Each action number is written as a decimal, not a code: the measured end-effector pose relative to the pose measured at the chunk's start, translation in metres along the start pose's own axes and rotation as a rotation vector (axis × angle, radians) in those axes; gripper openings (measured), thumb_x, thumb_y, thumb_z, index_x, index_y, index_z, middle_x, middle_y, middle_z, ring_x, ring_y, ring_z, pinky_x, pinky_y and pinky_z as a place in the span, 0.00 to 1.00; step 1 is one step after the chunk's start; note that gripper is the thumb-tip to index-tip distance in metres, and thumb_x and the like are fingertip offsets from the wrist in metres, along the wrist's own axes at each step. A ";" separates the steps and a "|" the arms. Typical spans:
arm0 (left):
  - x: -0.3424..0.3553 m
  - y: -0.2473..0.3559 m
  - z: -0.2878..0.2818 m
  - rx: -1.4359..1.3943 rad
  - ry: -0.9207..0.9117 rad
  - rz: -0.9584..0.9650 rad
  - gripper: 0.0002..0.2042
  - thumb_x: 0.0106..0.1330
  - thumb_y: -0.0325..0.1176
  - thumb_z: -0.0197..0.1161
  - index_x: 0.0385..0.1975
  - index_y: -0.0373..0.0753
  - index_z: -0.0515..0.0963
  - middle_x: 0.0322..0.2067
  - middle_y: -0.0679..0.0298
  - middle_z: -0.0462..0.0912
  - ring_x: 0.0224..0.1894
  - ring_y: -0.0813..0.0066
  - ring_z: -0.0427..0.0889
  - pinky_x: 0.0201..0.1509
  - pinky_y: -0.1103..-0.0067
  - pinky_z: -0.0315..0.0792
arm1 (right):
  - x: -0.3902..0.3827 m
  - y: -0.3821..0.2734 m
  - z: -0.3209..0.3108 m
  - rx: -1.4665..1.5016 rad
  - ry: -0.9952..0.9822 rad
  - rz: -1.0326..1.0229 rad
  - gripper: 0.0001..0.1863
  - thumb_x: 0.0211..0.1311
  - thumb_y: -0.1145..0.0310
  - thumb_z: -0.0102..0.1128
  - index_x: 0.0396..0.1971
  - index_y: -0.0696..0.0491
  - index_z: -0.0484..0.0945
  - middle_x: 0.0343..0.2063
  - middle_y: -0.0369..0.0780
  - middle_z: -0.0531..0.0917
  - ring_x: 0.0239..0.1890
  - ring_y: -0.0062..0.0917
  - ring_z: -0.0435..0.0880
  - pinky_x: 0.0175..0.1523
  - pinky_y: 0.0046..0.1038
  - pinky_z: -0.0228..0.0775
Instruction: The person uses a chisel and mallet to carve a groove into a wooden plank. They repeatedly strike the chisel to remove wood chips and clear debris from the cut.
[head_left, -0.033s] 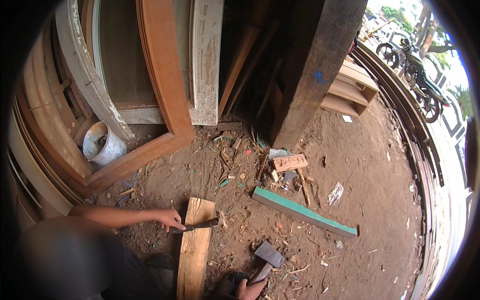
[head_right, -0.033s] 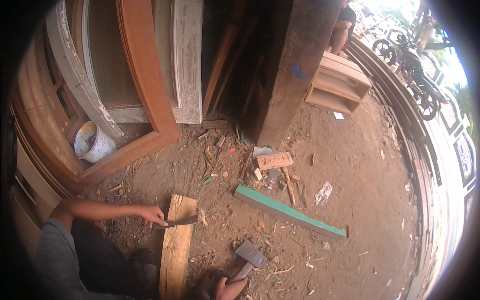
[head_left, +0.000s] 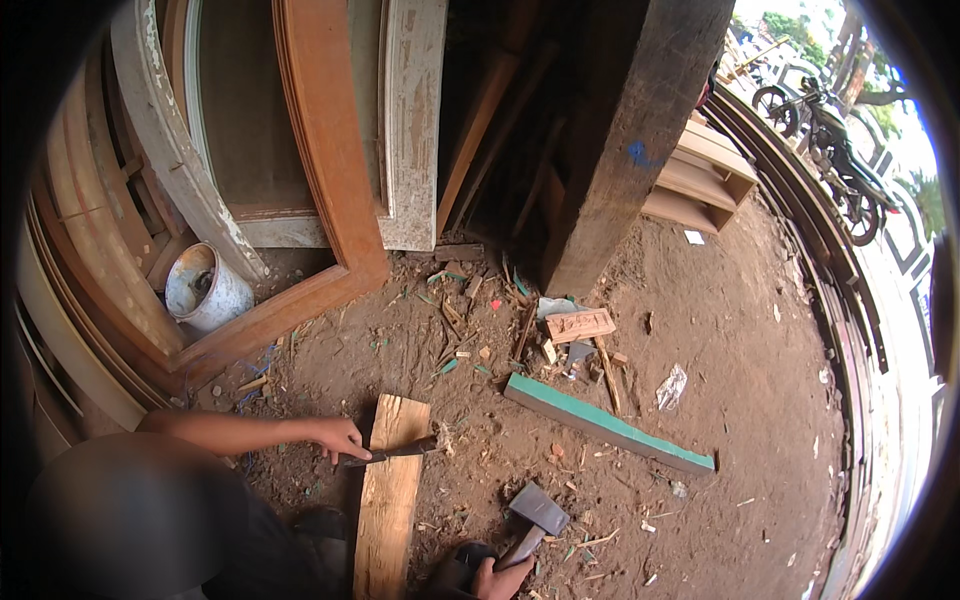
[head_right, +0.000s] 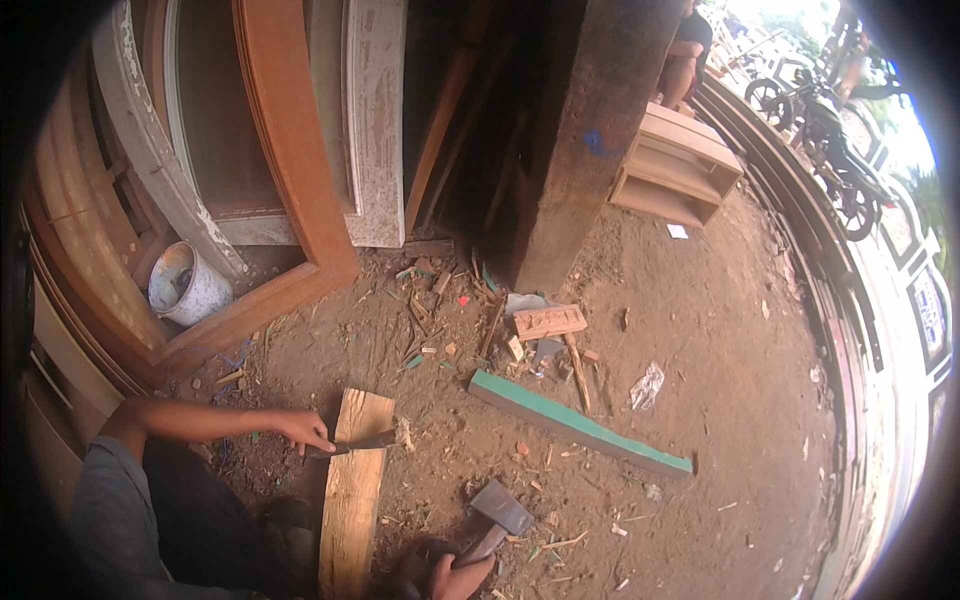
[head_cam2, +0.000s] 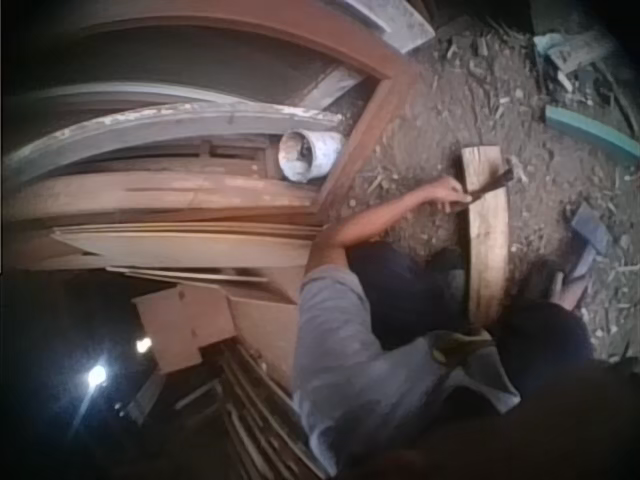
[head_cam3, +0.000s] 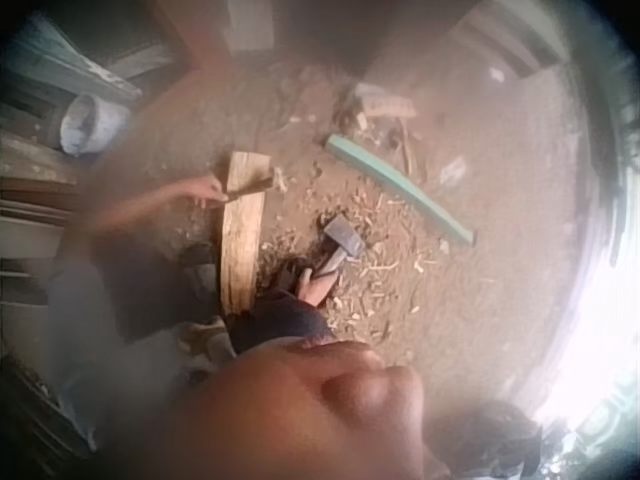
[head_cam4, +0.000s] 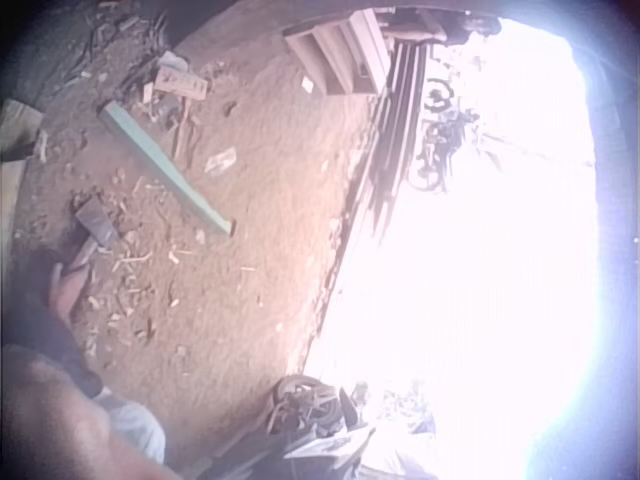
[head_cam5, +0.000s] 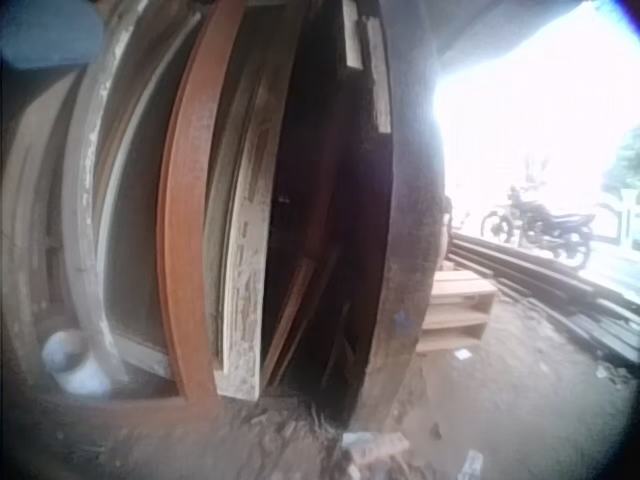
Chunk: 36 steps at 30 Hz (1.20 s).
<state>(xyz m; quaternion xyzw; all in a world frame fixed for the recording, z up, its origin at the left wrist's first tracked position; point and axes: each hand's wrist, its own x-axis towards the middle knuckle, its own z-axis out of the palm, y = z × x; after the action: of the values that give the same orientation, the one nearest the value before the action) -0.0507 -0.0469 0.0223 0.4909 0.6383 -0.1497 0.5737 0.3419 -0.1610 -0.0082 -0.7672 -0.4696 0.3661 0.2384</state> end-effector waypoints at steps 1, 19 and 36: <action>-0.001 0.002 -0.001 -0.011 -0.027 -0.018 0.36 0.55 0.66 0.57 0.38 0.31 0.80 0.30 0.54 0.83 0.27 0.69 0.85 0.23 0.79 0.76 | 0.001 -0.002 0.001 -0.006 0.004 -0.002 0.44 0.49 0.62 0.62 0.62 0.67 0.53 0.58 0.61 0.62 0.63 0.51 0.59 0.67 0.38 0.49; -0.004 0.020 -0.005 0.128 -0.008 -0.120 0.43 0.52 0.74 0.52 0.35 0.27 0.80 0.28 0.53 0.83 0.29 0.68 0.85 0.27 0.78 0.77 | 0.006 -0.023 -0.006 0.026 -0.033 0.052 0.42 0.48 0.64 0.63 0.61 0.67 0.55 0.55 0.61 0.65 0.59 0.53 0.64 0.63 0.40 0.55; 0.012 0.013 -0.014 0.203 0.096 0.046 0.38 0.55 0.70 0.51 0.21 0.31 0.82 0.15 0.57 0.76 0.18 0.67 0.77 0.24 0.71 0.70 | 0.005 -0.028 -0.011 0.126 -0.066 0.047 0.43 0.48 0.62 0.62 0.61 0.67 0.54 0.56 0.61 0.65 0.60 0.52 0.63 0.65 0.39 0.54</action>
<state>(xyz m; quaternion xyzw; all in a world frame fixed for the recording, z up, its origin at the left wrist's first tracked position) -0.0470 -0.0244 0.0208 0.5677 0.6350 -0.1767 0.4933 0.3361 -0.1446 0.0168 -0.7489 -0.4352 0.4255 0.2622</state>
